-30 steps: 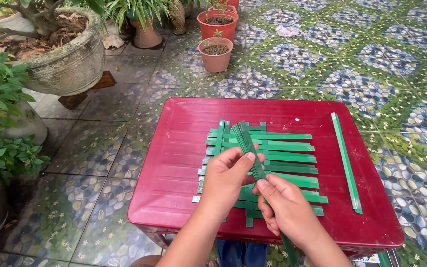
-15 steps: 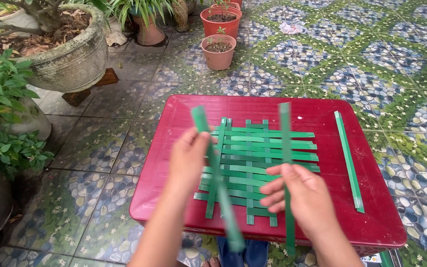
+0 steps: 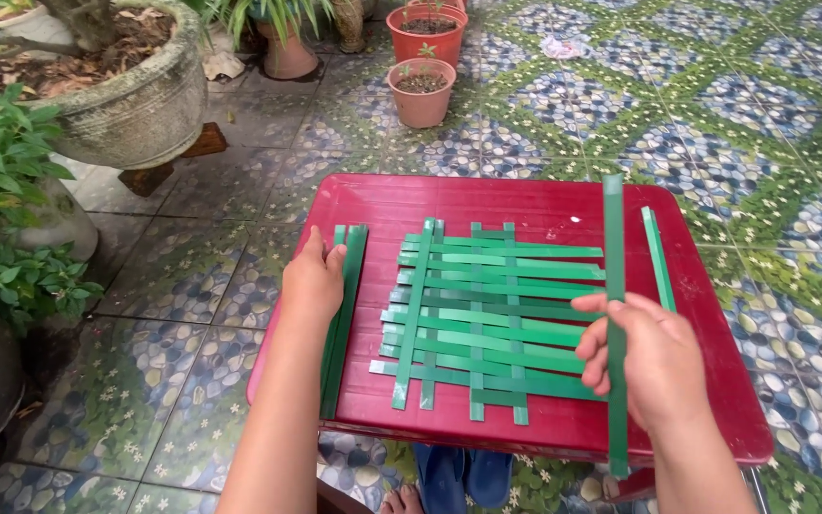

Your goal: Weaving green plastic strips together to form the sides of a basket or mat on a red plastic stool.

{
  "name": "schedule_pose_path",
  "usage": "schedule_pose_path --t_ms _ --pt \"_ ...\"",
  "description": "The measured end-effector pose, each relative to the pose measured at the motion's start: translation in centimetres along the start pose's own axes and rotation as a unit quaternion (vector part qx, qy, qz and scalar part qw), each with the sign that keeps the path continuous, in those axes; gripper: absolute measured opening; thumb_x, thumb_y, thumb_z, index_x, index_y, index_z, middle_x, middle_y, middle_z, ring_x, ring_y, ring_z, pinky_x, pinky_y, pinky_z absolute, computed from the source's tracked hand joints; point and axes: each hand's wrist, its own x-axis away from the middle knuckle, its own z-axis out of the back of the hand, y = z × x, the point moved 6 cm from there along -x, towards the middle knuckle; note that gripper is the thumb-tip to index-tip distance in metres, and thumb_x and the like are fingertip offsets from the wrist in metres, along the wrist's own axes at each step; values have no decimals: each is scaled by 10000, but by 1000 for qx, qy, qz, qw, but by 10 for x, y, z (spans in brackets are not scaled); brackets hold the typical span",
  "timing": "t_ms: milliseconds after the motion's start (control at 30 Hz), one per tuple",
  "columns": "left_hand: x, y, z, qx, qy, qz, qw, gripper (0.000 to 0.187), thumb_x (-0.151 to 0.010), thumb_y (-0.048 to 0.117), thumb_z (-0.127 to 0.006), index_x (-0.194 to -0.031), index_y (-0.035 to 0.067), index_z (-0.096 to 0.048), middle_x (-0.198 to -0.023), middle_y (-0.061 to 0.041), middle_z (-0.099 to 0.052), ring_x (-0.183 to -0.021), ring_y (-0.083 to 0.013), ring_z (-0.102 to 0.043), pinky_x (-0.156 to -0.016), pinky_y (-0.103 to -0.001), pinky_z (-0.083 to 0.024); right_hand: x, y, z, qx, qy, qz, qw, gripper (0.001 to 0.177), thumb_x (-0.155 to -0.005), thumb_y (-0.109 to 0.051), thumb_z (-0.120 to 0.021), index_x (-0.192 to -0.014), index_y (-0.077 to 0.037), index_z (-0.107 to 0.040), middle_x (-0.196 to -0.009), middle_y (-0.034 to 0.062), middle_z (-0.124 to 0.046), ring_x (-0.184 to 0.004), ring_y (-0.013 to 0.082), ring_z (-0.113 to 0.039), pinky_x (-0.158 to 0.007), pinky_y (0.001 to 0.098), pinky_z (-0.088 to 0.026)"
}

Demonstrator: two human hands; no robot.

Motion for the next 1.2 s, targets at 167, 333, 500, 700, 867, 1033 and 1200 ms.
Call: schedule_pose_path --t_ms 167,333,500,700,867,1033,1200 --pt "36 35 10 -23 17 -76 997 544 -827 304 -491 -1282 28 -379 -1201 -169 -514 -1102 -341 -463 -935 -415 -333 -13 -4 42 7 98 -17 995 315 -903 -26 -309 -973 42 -609 -819 134 -570 -553 199 -437 -416 300 -376" --pt "77 78 11 -69 -12 -132 989 413 -806 330 -506 -1187 172 -524 -1230 -48 -515 -1161 -312 -370 -867 -524 -366 -40 23 78 25 128 -24 991 324 -891 -78 -372 -1061 -82 -648 -588 87 -412 -499 151 -377 -435 300 -430" --pt "75 41 -3 -269 -65 65 959 564 -786 363 -444 -1330 288 -315 -1299 -117 -351 -1103 -366 -349 -842 -515 -377 -52 38 78 -3 142 -17 990 246 -877 -124 -460 -1032 -110 -651 -594 53 -429 -492 153 -408 -407 291 -437" --pt "51 13 -18 -276 3 -21 961 592 -746 150 -399 -1334 205 -360 -1221 -133 -393 -958 -361 -395 -803 -428 -410 -43 28 70 22 155 -16 987 230 -873 -112 -472 -1004 -98 -660 -546 95 -471 -450 160 -408 -405 293 -396" --pt "38 19 -10 -218 -17 -24 976 643 -721 1 -383 -1349 133 -341 -1182 -159 -395 -983 -363 -373 -857 -431 -386 -40 27 73 45 169 -33 984 245 -858 -129 -472 -999 -156 -671 -554 40 -469 -433 150 -386 -384 262 -312" --pt "30 16 -8 -189 15 -48 981 614 -730 -33 -356 -1326 114 -379 -1173 -171 -425 -980 -376 -382 -845 -447 -391 -52 39 79 25 169 -22 985 214 -841 -115 -512 -976 -157 -673 -569 16 -500 -417 139 -407 -367 252 -337" --pt "38 27 -2 -216 91 -107 966 524 -771 131 -504 -1286 101 -411 -1215 -189 -435 -1022 -402 -386 -798 -496 -398 -58 43 84 42 167 9 985 271 -825 -103 -577 -1095 -102 -598 -841 3 -598 -593 103 -511 -494 229 -462"
